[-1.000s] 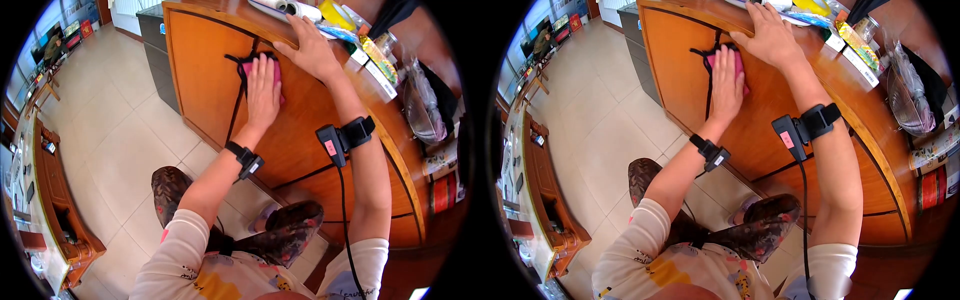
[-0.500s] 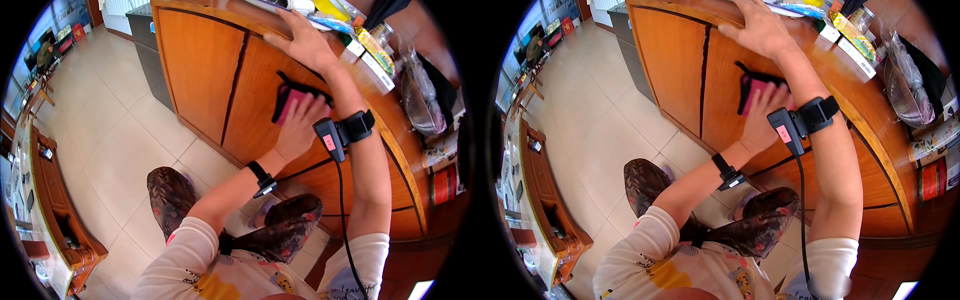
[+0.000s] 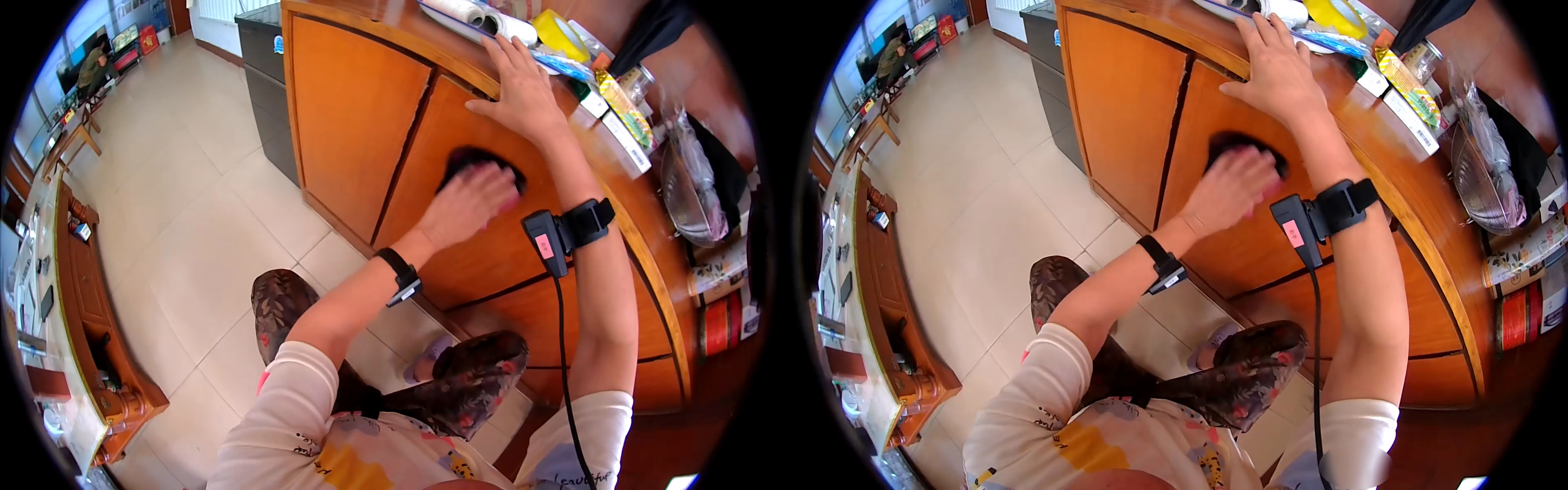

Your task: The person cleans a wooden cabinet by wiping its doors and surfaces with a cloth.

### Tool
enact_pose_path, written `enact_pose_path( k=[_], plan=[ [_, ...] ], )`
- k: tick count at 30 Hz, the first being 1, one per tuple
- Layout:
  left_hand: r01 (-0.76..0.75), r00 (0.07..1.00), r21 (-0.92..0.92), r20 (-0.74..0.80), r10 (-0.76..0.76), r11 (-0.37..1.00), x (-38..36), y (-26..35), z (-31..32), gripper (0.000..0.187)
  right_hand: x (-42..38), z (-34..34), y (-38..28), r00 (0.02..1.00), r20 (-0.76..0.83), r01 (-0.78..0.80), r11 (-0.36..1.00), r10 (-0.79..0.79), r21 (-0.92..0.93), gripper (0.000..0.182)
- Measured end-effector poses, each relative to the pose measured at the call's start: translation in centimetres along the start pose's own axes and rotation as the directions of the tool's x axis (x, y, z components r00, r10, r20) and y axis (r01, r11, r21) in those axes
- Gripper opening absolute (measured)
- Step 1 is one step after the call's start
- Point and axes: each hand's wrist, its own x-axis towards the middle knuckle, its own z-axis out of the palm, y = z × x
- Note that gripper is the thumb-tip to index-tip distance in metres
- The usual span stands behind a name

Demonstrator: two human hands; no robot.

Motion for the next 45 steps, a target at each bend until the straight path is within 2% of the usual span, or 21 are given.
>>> enact_pose_path(
  k=[4,8,12,13,15,16,17,18,19,20,21,22,23,24,25,27,33,35,38,40,45],
  plan=[
    [0.222,0.931,-0.272,-0.225,-0.286,0.936,1.6,-1.9,-1.9,0.061,0.1,-0.3,-0.2,1.000,0.012,-0.019,1.000,0.020,-0.014,0.091],
    [0.235,0.920,-0.331,-0.226,-0.319,0.914,0.1,0.7,-0.7,0.061,0.1,-0.5,-0.3,0.998,0.033,-0.049,0.999,0.050,-0.008,0.091],
    [0.076,0.991,-0.251,0.126,-0.046,0.965,-5.8,3.7,1.1,0.067,0.1,-0.6,-0.3,0.998,0.048,-0.047,0.999,0.047,-0.018,0.091],
    [0.079,0.991,-0.245,0.122,-0.050,0.966,-7.3,3.8,1.7,0.067,0.1,-0.6,-0.3,0.997,0.054,-0.048,0.998,0.049,-0.027,0.090],
    [-0.155,0.977,-0.320,0.094,0.194,0.935,-9.6,3.2,2.3,0.067,0.3,-0.7,-0.4,0.998,0.054,-0.042,0.999,0.043,-0.030,0.090],
    [-0.155,0.977,-0.312,0.092,0.192,0.937,-9.0,2.7,0.9,0.067,0.3,-0.8,-0.4,0.997,0.065,-0.047,0.998,0.050,-0.049,0.091],
    [0.145,0.903,-0.411,0.426,0.049,0.900,-8.4,2.1,-0.5,0.060,0.3,-0.9,-0.4,0.995,0.076,-0.054,0.996,0.060,-0.069,0.093],
    [0.450,0.693,-0.394,0.720,-0.035,0.801,-8.1,1.4,-1.7,0.053,0.4,-0.9,-0.5,0.996,0.074,-0.053,0.996,0.058,-0.067,0.093],
    [0.665,0.741,-0.612,0.612,-0.276,0.428,-8.4,0.0,-2.4,0.033,0.3,-0.9,-0.5,0.997,0.062,-0.044,0.998,0.047,-0.055,0.091],
    [0.789,0.609,-0.594,0.718,-0.337,0.159,-7.9,-2.2,-2.7,0.026,0.1,-0.8,-0.4,0.998,0.051,-0.038,0.998,0.040,-0.043,0.089],
    [0.655,0.716,-0.729,0.515,-0.471,0.199,-7.3,-4.4,-3.0,0.022,0.0,-0.7,-0.2,0.997,0.054,-0.044,0.998,0.046,-0.043,0.089],
    [0.577,0.686,-0.816,0.469,-0.556,0.023,-7.3,-8.2,-3.0,0.018,0.0,-0.6,-0.1,0.999,0.030,-0.030,0.999,0.031,-0.027,0.089],
    [0.459,0.543,-0.871,0.430,-0.721,-0.174,-4.8,-9.4,-6.1,0.016,-0.1,-0.5,-0.1,1.000,0.008,-0.016,1.000,0.016,-0.007,0.089],
    [0.297,0.521,-0.927,0.359,-0.775,-0.230,-3.2,-11.3,-8.7,0.016,-0.1,-0.5,-0.3,1.000,0.008,-0.022,1.000,0.022,-0.002,0.089],
    [0.244,0.379,-0.950,0.279,-0.882,-0.195,-0.8,-12.5,-11.4,0.016,0.0,-0.7,-0.5,1.000,0.018,-0.024,1.000,0.024,-0.007,0.089],
    [0.066,0.386,-0.996,0.086,-0.918,-0.065,2.2,-16.5,-13.5,0.020,-0.1,-1.1,-0.7,0.999,0.025,-0.019,1.000,0.019,-0.012,0.088],
    [0.067,0.302,-0.993,-0.068,-0.951,0.093,9.3,-27.5,-12.6,0.031,-0.1,-1.4,-0.7,0.998,0.054,-0.018,1.000,0.017,0.024,0.087],
    [0.331,0.357,-0.926,-0.052,-0.933,0.178,9.6,-30.2,-10.9,0.039,0.1,-1.3,-0.6,0.999,0.048,-0.017,0.999,0.015,0.046,0.086],
    [0.428,0.371,-0.866,-0.091,-0.924,0.257,8.6,-32.7,-7.3,0.046,-0.2,-1.2,-0.7,0.999,0.046,-0.013,0.998,0.010,0.063,0.083],
    [0.456,0.409,-0.843,-0.085,-0.908,0.285,8.0,-30.3,-6.0,0.051,-0.2,-0.9,-0.4,0.999,0.038,-0.006,0.998,0.004,0.057,0.082],
    [0.411,0.701,-0.560,-0.310,-0.643,0.719,5.0,-18.6,-2.7,0.054,-0.3,0.0,-0.1,1.000,-0.017,0.022,1.000,-0.021,0.010,0.081]
  ],
)
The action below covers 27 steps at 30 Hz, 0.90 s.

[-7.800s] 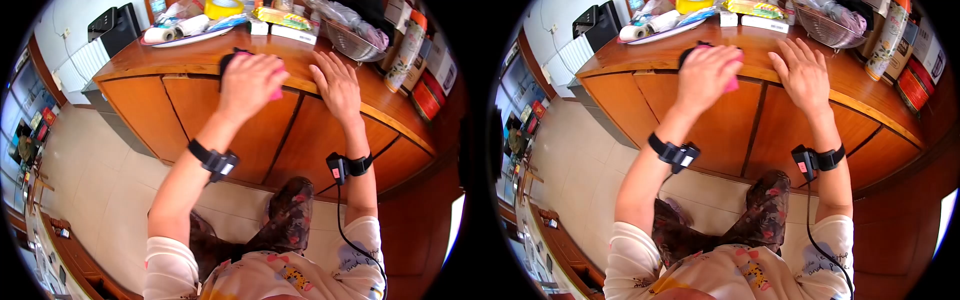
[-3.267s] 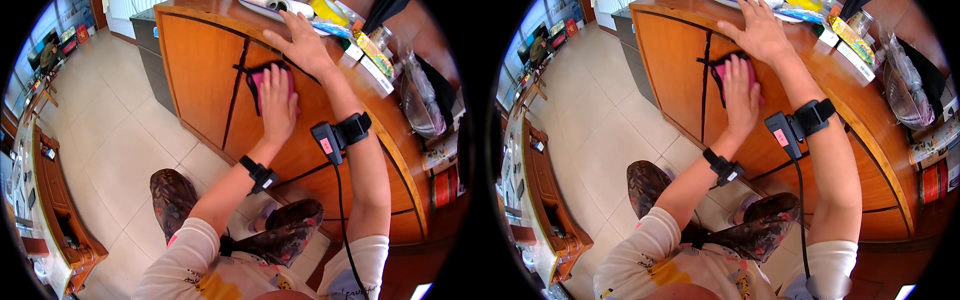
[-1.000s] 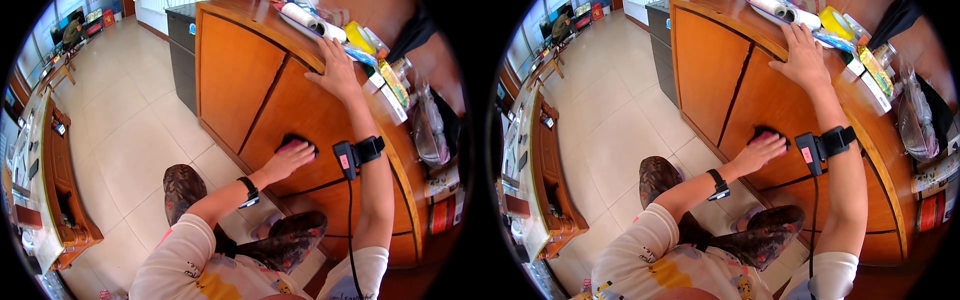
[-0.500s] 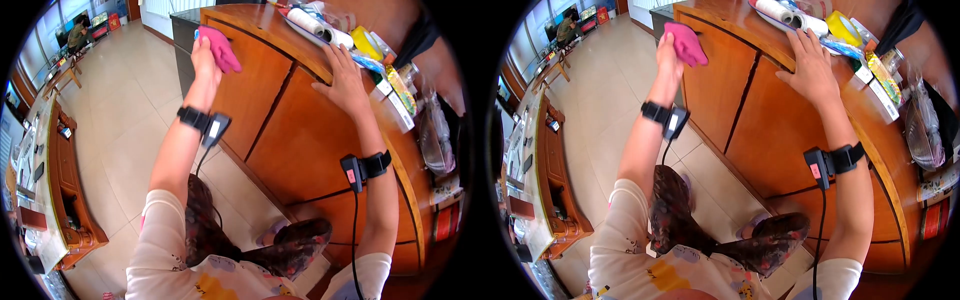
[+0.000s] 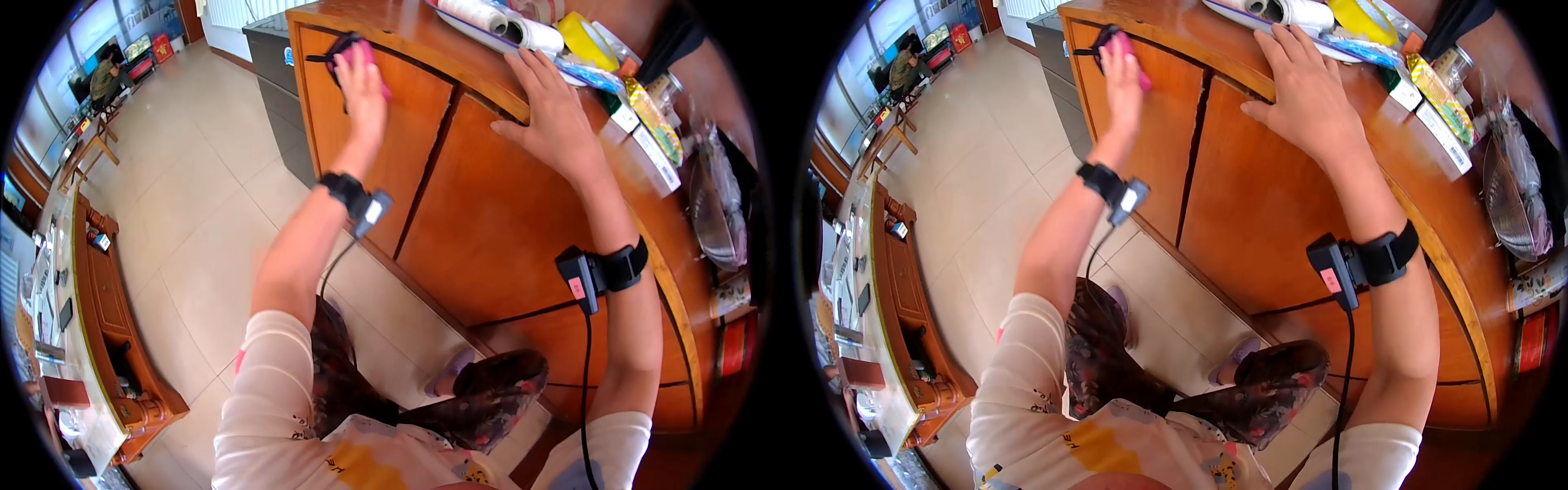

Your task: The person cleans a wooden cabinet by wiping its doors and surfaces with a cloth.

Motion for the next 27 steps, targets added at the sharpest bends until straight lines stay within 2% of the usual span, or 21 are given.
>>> enact_pose_path(
  k=[1,5,8,11,13,17,19,20,23,26,27],
  plan=[
    [-0.004,0.997,0.030,0.071,0.002,1.000,-2.4,1.7,0.5,0.058,0.0,0.0,0.0,1.000,-0.010,0.001,1.000,-0.001,-0.009,0.082],
    [-0.101,0.987,0.105,0.138,0.086,0.989,-10.4,4.8,3.0,0.048,0.1,0.2,0.3,1.000,-0.005,-0.005,1.000,0.005,-0.008,0.082],
    [-0.038,0.988,0.053,0.151,0.029,0.998,-12.4,3.7,2.4,0.046,0.2,-0.4,0.0,0.999,0.026,-0.031,1.000,0.031,-0.005,0.082],
    [-0.027,0.971,0.089,0.241,0.005,0.996,-11.7,2.2,0.5,0.048,0.2,-0.5,0.0,0.999,0.033,-0.022,1.000,0.022,-0.004,0.082],
    [0.041,0.987,0.038,0.156,-0.047,0.998,-9.3,1.5,-0.1,0.048,0.1,-0.3,0.0,1.000,0.021,-0.018,1.000,0.019,-0.006,0.082],
    [-0.017,0.998,0.058,0.069,0.013,0.998,-1.4,-0.8,-1.5,0.056,0.2,0.3,0.4,1.000,-0.008,0.001,1.000,-0.001,-0.007,0.081],
    [0.022,0.999,0.065,0.031,-0.024,0.998,2.3,-1.8,-2.8,0.056,0.2,0.1,0.2,1.000,-0.003,-0.004,1.000,0.004,-0.008,0.082],
    [0.104,0.994,0.062,0.025,-0.106,0.993,3.5,-2.3,-3.5,0.056,0.2,0.0,0.1,1.000,0.001,-0.010,1.000,0.010,-0.008,0.082],
    [0.220,0.973,0.053,0.055,-0.223,0.974,2.8,-2.7,-4.3,0.056,0.2,0.4,0.5,1.000,-0.021,-0.005,1.000,0.006,0.029,0.082],
    [0.212,0.972,0.117,0.082,-0.222,0.970,-1.2,-3.6,-3.5,0.058,0.2,0.4,0.4,1.000,-0.024,-0.010,1.000,0.010,0.021,0.082],
    [0.159,0.982,0.077,0.093,-0.166,0.984,-3.4,-3.3,-2.7,0.055,0.3,0.4,0.3,1.000,-0.025,-0.005,1.000,0.005,0.021,0.082]
  ],
)
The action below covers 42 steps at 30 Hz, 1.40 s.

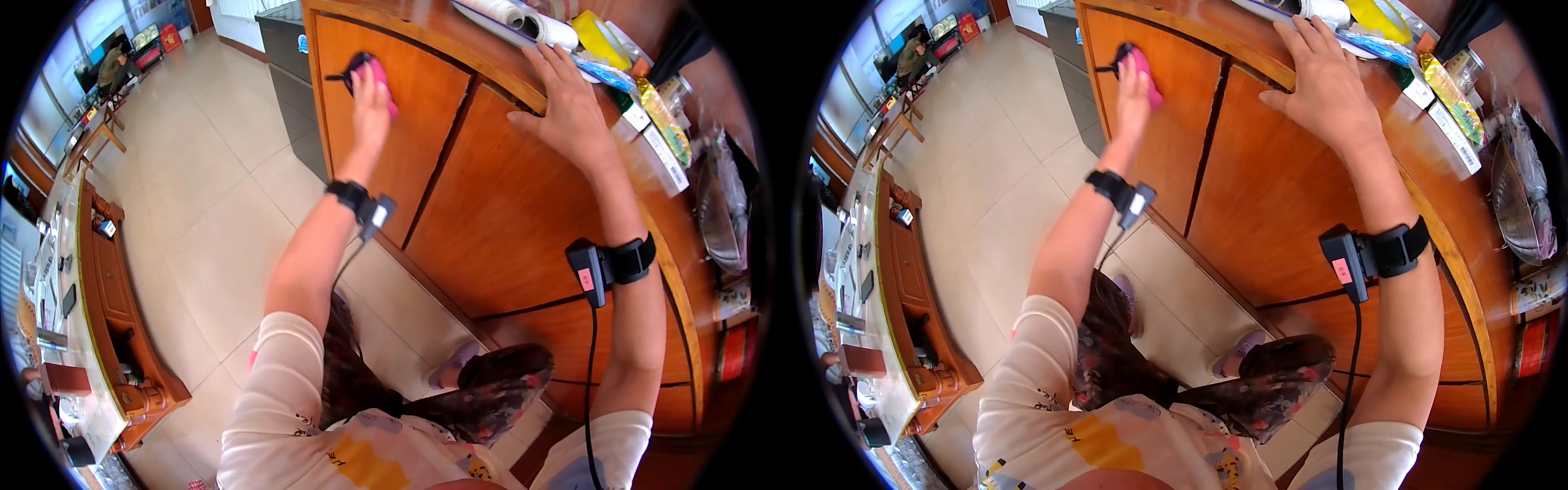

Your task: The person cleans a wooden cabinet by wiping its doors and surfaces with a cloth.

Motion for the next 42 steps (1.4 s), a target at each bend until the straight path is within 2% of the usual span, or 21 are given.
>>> enact_pose_path(
  k=[4,6,8,9,11,14,17,20,22,23,26,27,28,30,33,37,38,40,41,42],
  plan=[
    [-0.089,0.990,0.002,0.109,0.088,0.996,-9.0,3.1,2.7,0.047,0.0,0.2,0.4,1.000,-0.009,0.011,1.000,-0.011,-0.028,0.080],
    [-0.075,0.975,0.020,0.210,0.069,0.997,-12.5,3.6,3.3,0.045,0.0,0.3,0.5,1.000,-0.013,0.024,0.999,-0.025,-0.046,0.080],
    [-0.051,0.975,-0.020,0.217,0.054,0.999,-13.7,2.9,3.6,0.045,0.0,-0.1,0.7,0.994,-0.035,0.099,0.991,-0.102,-0.086,0.081],
    [-0.043,0.975,-0.015,0.219,0.045,0.999,-13.3,2.8,3.4,0.046,0.0,-0.1,0.7,0.995,-0.035,0.086,0.993,-0.089,-0.080,0.080],
    [-0.041,0.976,0.034,0.213,0.032,0.999,-11.6,3.4,2.7,0.047,0.2,0.0,0.9,0.995,-0.040,0.090,0.993,-0.093,-0.071,0.081],
    [-0.014,0.994,-0.055,0.106,0.020,0.998,-6.6,3.8,1.9,0.049,-0.1,-0.2,0.7,0.995,-0.034,0.092,0.994,-0.095,-0.061,0.081],
    [-0.066,0.997,-0.048,0.025,0.067,0.997,-0.8,3.0,0.3,0.051,0.2,-0.8,-0.2,0.996,-0.026,0.079,0.996,-0.080,-0.051,0.081],
    [-0.126,0.992,0.050,-0.015,0.127,0.991,5.0,1.0,-1.7,0.052,0.3,-1.2,-0.7,0.999,-0.003,0.046,0.998,-0.046,-0.050,0.081],
    [-0.216,0.974,0.048,-0.059,0.219,0.975,9.3,-2.6,-2.4,0.053,0.2,-0.9,-0.1,0.997,-0.008,0.081,0.997,-0.081,-0.012,0.079],
    [-0.202,0.978,0.041,-0.050,0.204,0.979,10.0,-3.6,-2.8,0.053,0.1,-0.8,0.2,0.997,0.010,0.074,0.997,-0.074,-0.012,0.079],
    [-0.045,0.999,-0.182,-0.021,0.042,0.982,12.0,-4.8,-4.6,0.054,0.0,-2.1,-0.8,0.991,-0.023,0.133,0.991,-0.133,0.009,0.079],
    [0.004,1.000,-0.248,-0.007,-0.006,0.969,13.0,-5.5,-5.4,0.055,0.1,-4.3,-3.3,0.995,0.102,0.006,0.999,-0.003,-0.032,0.081],
    [0.039,0.999,-0.262,0.001,-0.040,0.964,13.7,-6.3,-6.0,0.055,0.1,-4.6,-4.1,0.990,0.133,-0.046,0.997,0.054,-0.058,0.082],
    [0.083,0.996,-0.237,-0.017,-0.089,0.968,12.6,-9.3,-6.2,0.056,0.2,-5.1,-5.6,0.967,0.193,-0.144,0.982,0.165,-0.121,0.083],
    [0.152,0.985,-0.162,-0.057,-0.163,0.975,7.5,-14.7,-4.0,0.058,0.1,-5.0,-5.2,0.969,0.200,-0.128,0.987,0.146,-0.101,0.084],
    [0.256,0.955,-0.060,-0.138,-0.262,0.965,-3.3,-22.2,1.1,0.060,0.2,-5.2,-5.8,0.965,0.201,-0.153,0.983,0.172,-0.105,0.083],
    [0.273,0.946,-0.061,-0.164,-0.279,0.960,-6.0,-22.5,2.4,0.061,0.2,-5.4,-6.1,0.960,0.202,-0.174,0.979,0.193,-0.106,0.084],
    [0.500,0.847,-0.209,-0.082,-0.525,0.840,-9.9,-14.4,3.1,0.060,0.2,-4.3,-4.6,0.958,0.194,-0.194,0.976,0.210,-0.099,0.084],
    [0.546,0.816,-0.228,-0.073,-0.573,0.806,-11.5,-13.8,4.7,0.059,0.2,-1.8,-1.3,0.996,0.080,-0.040,0.998,0.043,-0.039,0.081],
    [0.591,0.781,-0.247,-0.063,-0.621,0.768,-12.8,-13.6,6.0,0.058,0.3,-0.5,0.5,0.992,-0.043,0.121,0.993,-0.121,0.000,0.078]
  ],
)
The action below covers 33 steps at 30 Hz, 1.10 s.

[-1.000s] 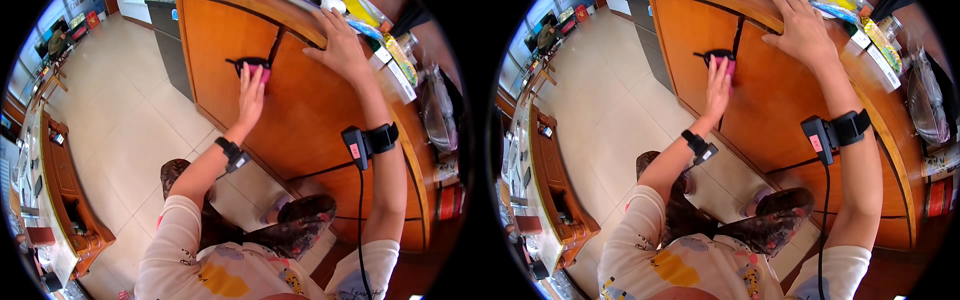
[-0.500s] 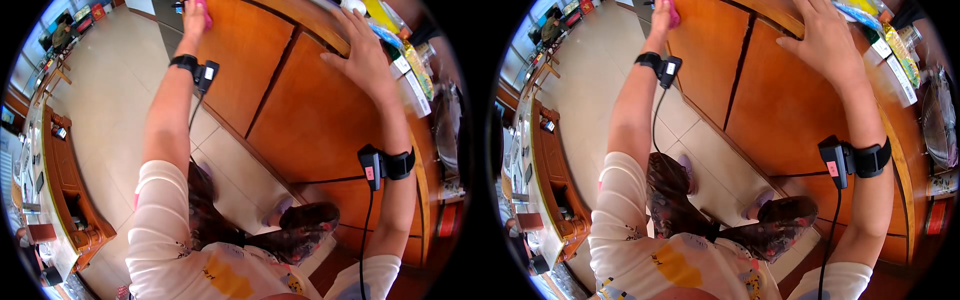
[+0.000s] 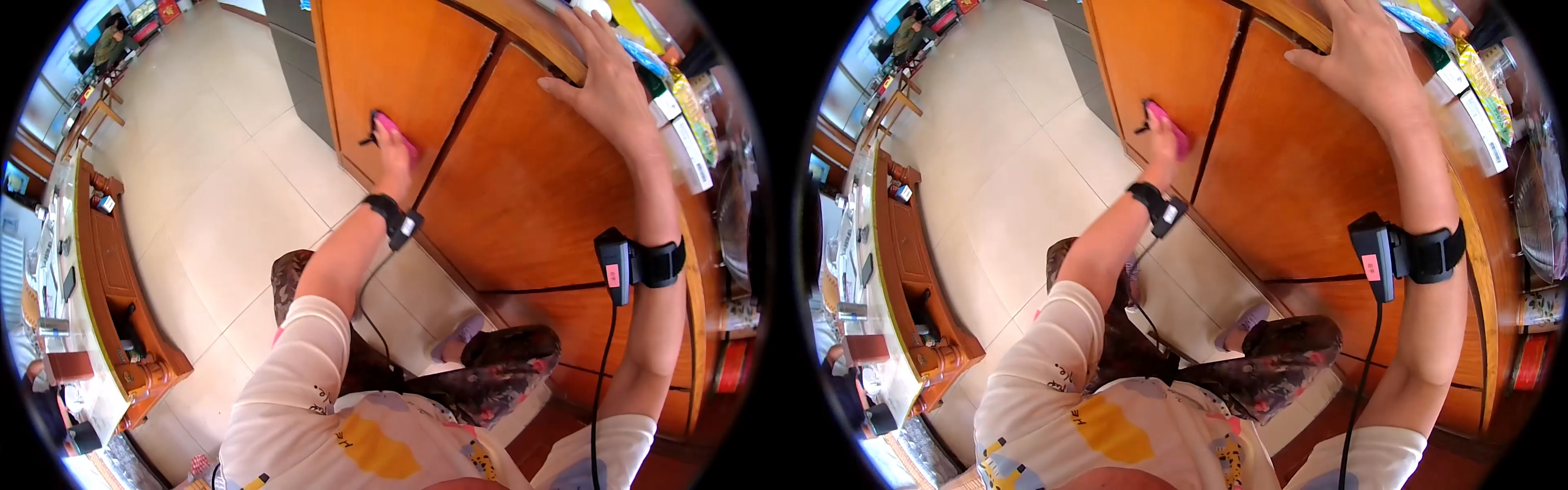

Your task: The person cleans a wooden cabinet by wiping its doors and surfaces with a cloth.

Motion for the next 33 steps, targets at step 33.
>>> enact_pose_path(
  k=[33],
  plan=[
    [-0.537,0.844,0.111,0.077,0.531,0.836,3.6,14.4,-1.9,0.052,-0.1,-0.7,-0.5,0.999,0.046,-0.016,0.999,0.018,-0.042,0.077]
  ],
)
